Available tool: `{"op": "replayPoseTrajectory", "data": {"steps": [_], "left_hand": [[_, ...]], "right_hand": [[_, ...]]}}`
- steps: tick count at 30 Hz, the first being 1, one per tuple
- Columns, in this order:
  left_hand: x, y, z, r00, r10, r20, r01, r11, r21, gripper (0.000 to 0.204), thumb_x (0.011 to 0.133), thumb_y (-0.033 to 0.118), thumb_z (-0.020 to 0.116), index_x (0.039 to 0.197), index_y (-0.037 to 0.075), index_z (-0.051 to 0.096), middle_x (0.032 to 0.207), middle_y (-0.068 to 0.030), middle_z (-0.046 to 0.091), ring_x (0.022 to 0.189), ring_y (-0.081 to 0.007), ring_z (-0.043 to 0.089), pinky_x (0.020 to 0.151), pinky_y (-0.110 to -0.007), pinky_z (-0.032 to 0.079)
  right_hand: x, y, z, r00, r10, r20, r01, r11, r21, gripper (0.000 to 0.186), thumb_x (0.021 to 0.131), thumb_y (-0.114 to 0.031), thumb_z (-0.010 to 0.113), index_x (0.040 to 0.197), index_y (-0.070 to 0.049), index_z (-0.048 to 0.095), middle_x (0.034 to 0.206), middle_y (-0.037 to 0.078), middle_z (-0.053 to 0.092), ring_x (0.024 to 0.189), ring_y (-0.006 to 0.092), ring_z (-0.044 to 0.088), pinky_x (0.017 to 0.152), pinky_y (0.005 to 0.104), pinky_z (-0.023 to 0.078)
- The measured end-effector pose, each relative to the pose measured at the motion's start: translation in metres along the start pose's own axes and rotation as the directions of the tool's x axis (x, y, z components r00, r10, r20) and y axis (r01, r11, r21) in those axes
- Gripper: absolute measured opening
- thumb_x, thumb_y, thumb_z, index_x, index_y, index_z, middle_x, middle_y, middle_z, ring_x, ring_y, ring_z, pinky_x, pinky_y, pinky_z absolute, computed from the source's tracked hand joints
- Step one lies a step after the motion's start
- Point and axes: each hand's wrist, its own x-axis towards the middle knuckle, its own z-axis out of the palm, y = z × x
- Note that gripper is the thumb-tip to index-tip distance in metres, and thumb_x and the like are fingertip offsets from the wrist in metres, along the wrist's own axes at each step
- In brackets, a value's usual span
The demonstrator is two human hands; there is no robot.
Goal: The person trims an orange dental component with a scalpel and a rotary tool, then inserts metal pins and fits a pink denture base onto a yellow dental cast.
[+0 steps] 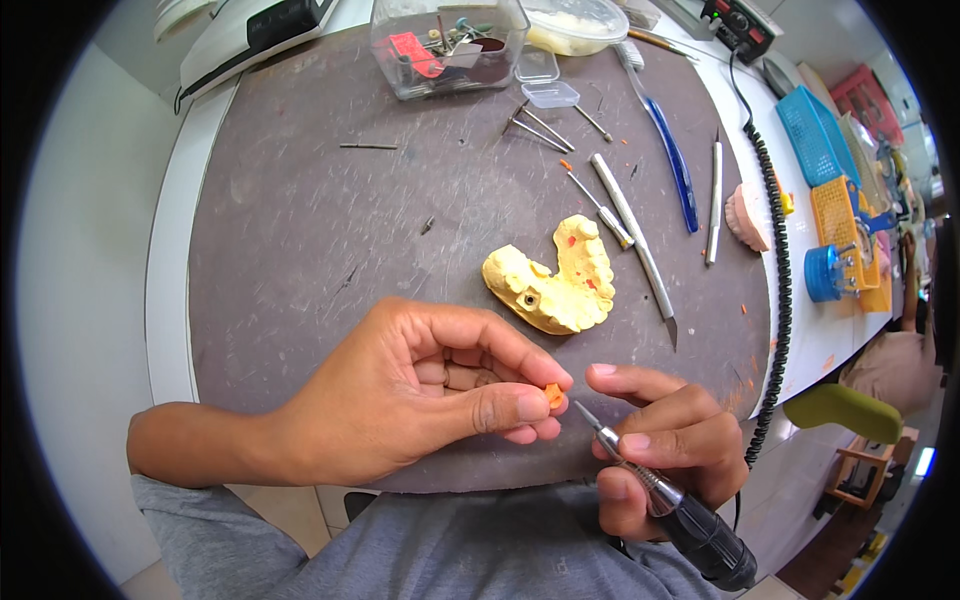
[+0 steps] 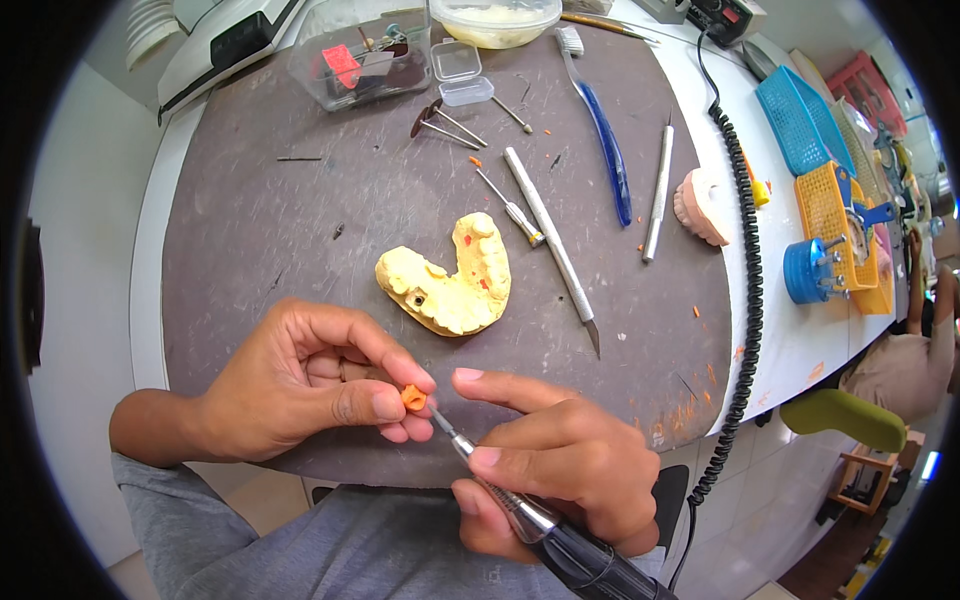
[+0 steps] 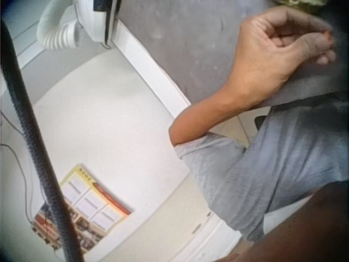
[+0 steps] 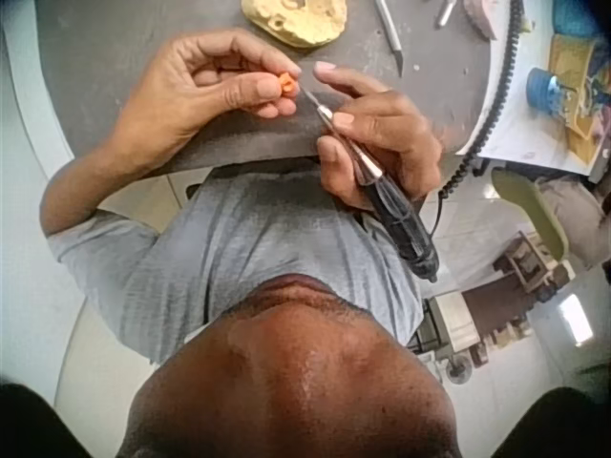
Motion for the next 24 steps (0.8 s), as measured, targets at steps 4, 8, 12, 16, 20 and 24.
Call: {"op": "replayPoseTrajectory", "data": {"steps": [4, 8, 12, 16, 20, 24], "left_hand": [[-0.0006, 0.0, 0.0027, 0.999, 0.032, -0.018, -0.033, 0.999, -0.034, 0.019, 0.096, -0.001, 0.066, 0.113, -0.008, 0.065, 0.107, -0.0201, 0.072, 0.096, -0.0222, 0.074, 0.084, -0.029, 0.062], [-0.001, -0.0014, 0.0012, 0.999, 0.027, -0.017, -0.027, 0.999, -0.033, 0.019, 0.096, 0.0, 0.066, 0.113, -0.009, 0.065, 0.104, -0.0196, 0.073, 0.095, -0.0218, 0.074, 0.084, -0.029, 0.062], [-0.0015, -0.001, 0.0014, 0.999, 0.029, -0.02, -0.029, 0.999, -0.018, 0.017, 0.096, 0.0, 0.066, 0.111, -0.009, 0.066, 0.102, -0.0197, 0.073, 0.094, -0.0215, 0.075, 0.083, -0.028, 0.062], [-0.001, -0.0028, 0.0007, 0.999, 0.042, -0.012, -0.043, 0.998, -0.035, 0.016, 0.096, 0.0, 0.066, 0.11, -0.009, 0.066, 0.1, -0.0201, 0.073, 0.092, -0.0211, 0.075, 0.082, -0.028, 0.062], [0.0, -0.0037, 0.0007, 0.999, 0.041, -0.006, -0.041, 0.998, -0.043, 0.016, 0.096, -0.001, 0.066, 0.11, -0.009, 0.066, 0.098, -0.0204, 0.073, 0.091, -0.0205, 0.075, 0.081, -0.028, 0.062], [-0.0012, -0.0033, 0.0008, 0.999, 0.035, -0.007, -0.035, 0.999, -0.041, 0.016, 0.097, -0.001, 0.065, 0.11, -0.009, 0.066, 0.097, -0.0203, 0.073, 0.09, -0.0203, 0.075, 0.081, -0.028, 0.062]], "right_hand": [[0.0016, 0.0006, 0.0001, 1.0, 0.01, 0.029, -0.01, 1.0, 0.02, 0.032, 0.076, 0.007, 0.081, 0.101, 0.002, 0.061, 0.084, 0.012, 0.067, 0.082, 0.027, 0.074, 0.091, 0.0546, 0.06], [0.0017, 0.0022, 0.0046, 1.0, 0.014, -0.019, -0.013, 0.999, 0.049, 0.029, 0.075, 0.007, 0.082, 0.097, 0.003, 0.063, 0.082, 0.014, 0.068, 0.076, 0.0253, 0.073, 0.091, 0.0559, 0.06], [0.0023, 0.0018, 0.0079, 0.999, 0.003, -0.04, -0.001, 0.999, 0.041, 0.025, 0.075, 0.006, 0.083, 0.094, 0.005, 0.066, 0.081, 0.015, 0.07, 0.073, 0.0234, 0.073, 0.091, 0.0557, 0.06], [0.0063, 0.0038, 0.006, 0.999, -0.022, 0.024, 0.022, 1.0, 0.005, 0.024, 0.075, 0.005, 0.083, 0.094, 0.006, 0.067, 0.081, 0.015, 0.071, 0.074, 0.0221, 0.072, 0.09, 0.0551, 0.061], [0.0082, 0.0052, 0.0071, 0.999, -0.042, 0.027, 0.043, 0.999, -0.03, 0.024, 0.076, 0.004, 0.083, 0.094, 0.006, 0.068, 0.081, 0.015, 0.071, 0.074, 0.0217, 0.072, 0.089, 0.0542, 0.061], [0.0086, 0.004, 0.0064, 0.999, -0.029, 0.036, 0.03, 0.999, -0.03, 0.024, 0.076, 0.004, 0.084, 0.094, 0.006, 0.068, 0.081, 0.015, 0.071, 0.074, 0.0215, 0.072, 0.089, 0.0532, 0.062]]}}
